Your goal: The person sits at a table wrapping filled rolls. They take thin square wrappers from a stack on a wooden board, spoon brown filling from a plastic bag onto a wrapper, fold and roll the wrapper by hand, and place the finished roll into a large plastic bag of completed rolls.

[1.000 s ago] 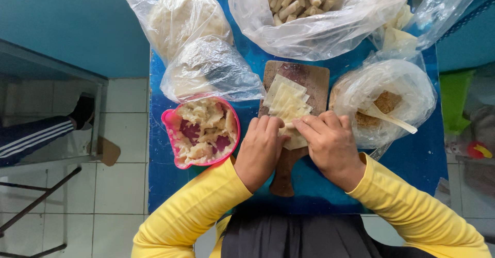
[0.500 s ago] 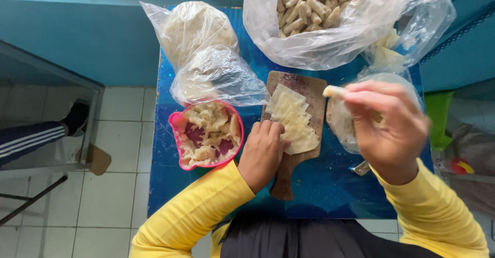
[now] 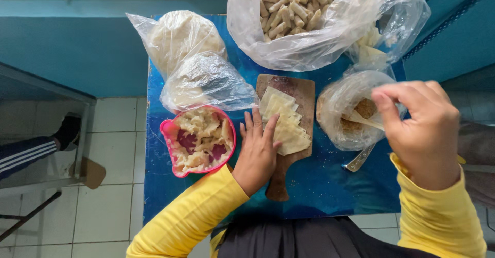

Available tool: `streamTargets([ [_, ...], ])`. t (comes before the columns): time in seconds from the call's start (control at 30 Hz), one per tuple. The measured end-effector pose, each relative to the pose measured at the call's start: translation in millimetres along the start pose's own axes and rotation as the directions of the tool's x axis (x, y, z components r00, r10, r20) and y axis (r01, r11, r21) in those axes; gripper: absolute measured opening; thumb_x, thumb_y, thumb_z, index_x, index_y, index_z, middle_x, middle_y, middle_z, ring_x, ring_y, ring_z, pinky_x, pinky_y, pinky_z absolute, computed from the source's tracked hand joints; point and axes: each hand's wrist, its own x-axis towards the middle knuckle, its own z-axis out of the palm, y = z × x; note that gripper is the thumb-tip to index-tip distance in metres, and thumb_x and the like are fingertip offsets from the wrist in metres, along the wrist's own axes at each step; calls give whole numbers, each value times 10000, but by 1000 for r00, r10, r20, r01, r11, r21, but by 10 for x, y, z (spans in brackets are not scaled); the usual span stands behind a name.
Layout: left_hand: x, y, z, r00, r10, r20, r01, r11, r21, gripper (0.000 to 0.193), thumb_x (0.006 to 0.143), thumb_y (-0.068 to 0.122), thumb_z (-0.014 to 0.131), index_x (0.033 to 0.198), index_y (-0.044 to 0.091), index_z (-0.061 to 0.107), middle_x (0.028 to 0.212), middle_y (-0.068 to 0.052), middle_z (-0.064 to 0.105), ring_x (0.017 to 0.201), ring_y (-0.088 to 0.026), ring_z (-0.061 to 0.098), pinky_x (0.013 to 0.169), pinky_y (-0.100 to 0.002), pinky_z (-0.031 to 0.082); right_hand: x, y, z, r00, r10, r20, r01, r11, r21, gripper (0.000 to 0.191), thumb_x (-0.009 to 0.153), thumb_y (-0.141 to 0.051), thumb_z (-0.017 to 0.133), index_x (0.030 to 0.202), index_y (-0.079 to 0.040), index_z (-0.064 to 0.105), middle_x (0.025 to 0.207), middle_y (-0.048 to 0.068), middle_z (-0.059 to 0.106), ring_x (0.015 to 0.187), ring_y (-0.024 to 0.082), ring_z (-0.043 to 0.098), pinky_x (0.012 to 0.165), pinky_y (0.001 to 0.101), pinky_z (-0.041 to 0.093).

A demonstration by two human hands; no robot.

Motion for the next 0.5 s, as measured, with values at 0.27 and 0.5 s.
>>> streamTargets([
  [0.27, 49, 115, 110, 999, 52, 12, -52, 999, 2, 638, 998, 113, 587, 1575, 74, 316, 1632, -405, 117, 1459, -658, 204, 1171, -685, 224, -489, 600, 115, 969, 131, 209, -39, 918, -396, 344, 852, -384, 813, 1066, -117, 772, 904, 92, 721, 849, 313, 662, 765, 435, 507],
  [0.5, 139, 338, 154, 998, 53, 34, -54, 998, 16, 619, 992, 116, 588, 1563, 88, 350, 1642, -374, 136, 1455, -639, 234, 1173, -676, 227, -518, 791, 118, 907, 363, 215, -393, 912, 115, 243, 928, -211, 766, 1113, -57, 732, 833, 94, 699, 690, 190, 633, 639, 334, 496],
])
